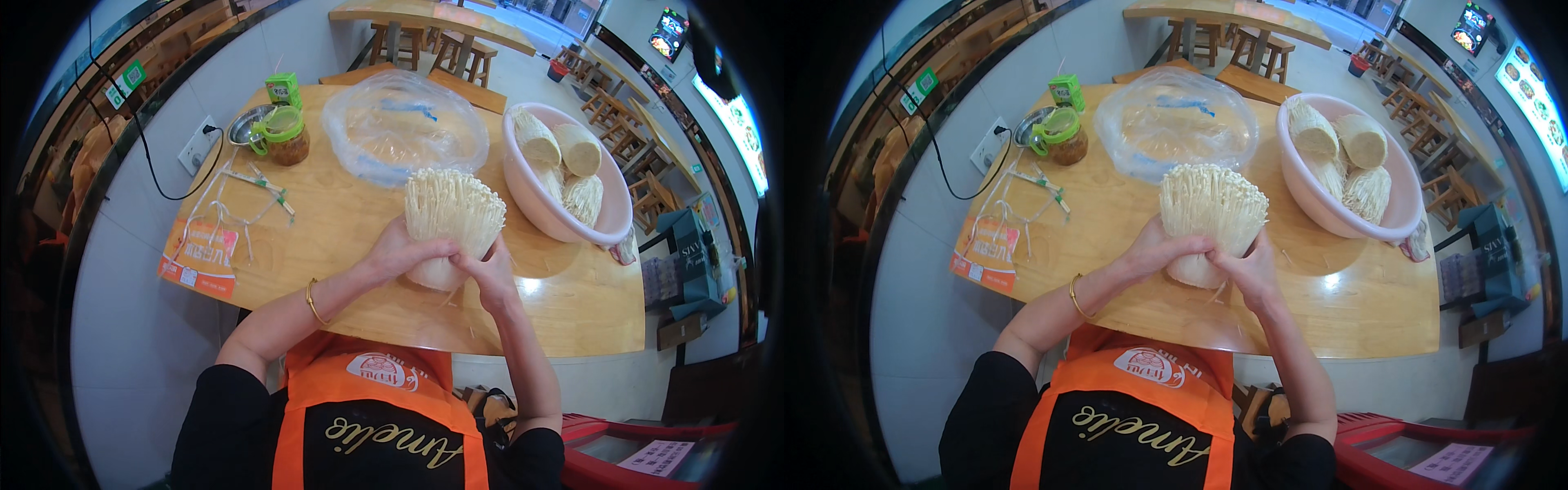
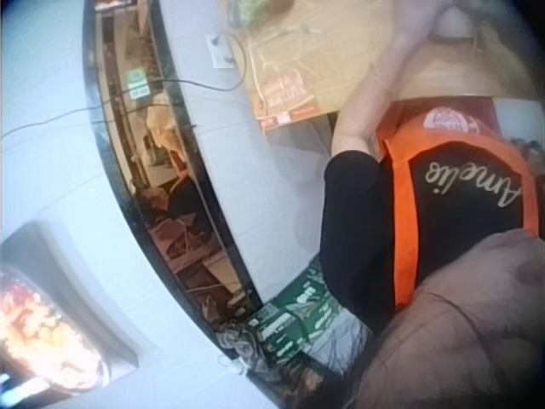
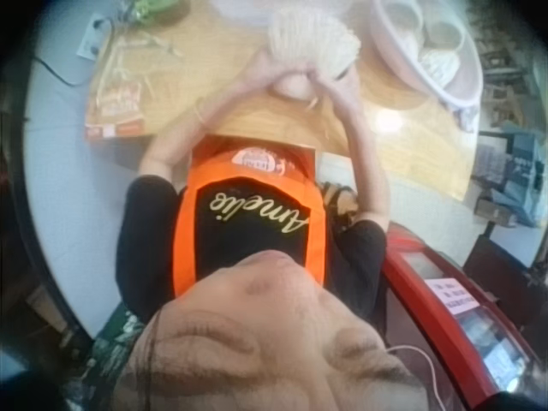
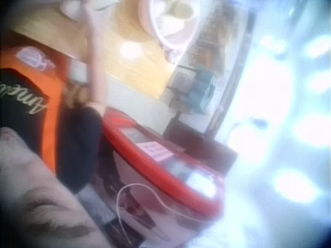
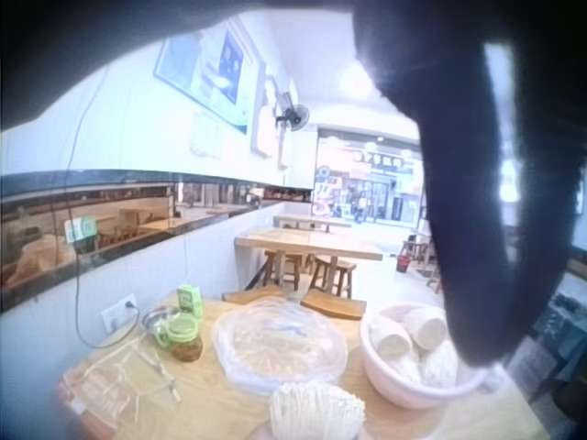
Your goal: The person opens a plastic bag on a wooden table and removes several bundles of enoki mushrooms. They place the mushrooms into a pink bowl and then pick up one bundle to separate the stems with their fingers.
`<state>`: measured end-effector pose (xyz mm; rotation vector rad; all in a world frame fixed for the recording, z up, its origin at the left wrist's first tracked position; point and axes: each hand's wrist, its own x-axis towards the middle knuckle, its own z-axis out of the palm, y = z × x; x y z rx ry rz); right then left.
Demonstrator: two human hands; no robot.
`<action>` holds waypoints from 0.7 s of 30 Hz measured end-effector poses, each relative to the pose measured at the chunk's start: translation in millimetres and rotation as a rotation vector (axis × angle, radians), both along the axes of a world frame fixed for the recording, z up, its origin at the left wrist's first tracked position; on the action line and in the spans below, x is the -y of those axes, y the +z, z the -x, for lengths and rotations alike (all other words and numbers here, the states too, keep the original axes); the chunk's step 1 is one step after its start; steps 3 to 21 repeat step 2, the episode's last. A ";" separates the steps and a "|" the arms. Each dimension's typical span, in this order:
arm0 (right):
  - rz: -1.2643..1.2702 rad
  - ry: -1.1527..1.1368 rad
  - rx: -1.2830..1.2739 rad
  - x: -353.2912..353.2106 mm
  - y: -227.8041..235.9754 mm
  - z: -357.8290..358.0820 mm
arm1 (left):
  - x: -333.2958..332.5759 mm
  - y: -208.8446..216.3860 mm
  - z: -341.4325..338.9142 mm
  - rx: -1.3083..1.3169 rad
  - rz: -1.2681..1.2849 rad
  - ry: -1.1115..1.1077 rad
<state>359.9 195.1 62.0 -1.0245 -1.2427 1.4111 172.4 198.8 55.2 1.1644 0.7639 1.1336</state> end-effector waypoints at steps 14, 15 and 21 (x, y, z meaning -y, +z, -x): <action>0.040 0.027 -0.015 -3.8 -1.1 -2.8 | -0.4 -0.9 -0.1 0.011 0.013 0.001; 0.040 0.027 -0.015 -3.8 -1.1 -2.8 | -0.4 -0.9 -0.1 0.011 0.013 0.001; 0.040 0.027 -0.015 -3.8 -1.1 -2.8 | -0.4 -0.9 -0.1 0.011 0.013 0.001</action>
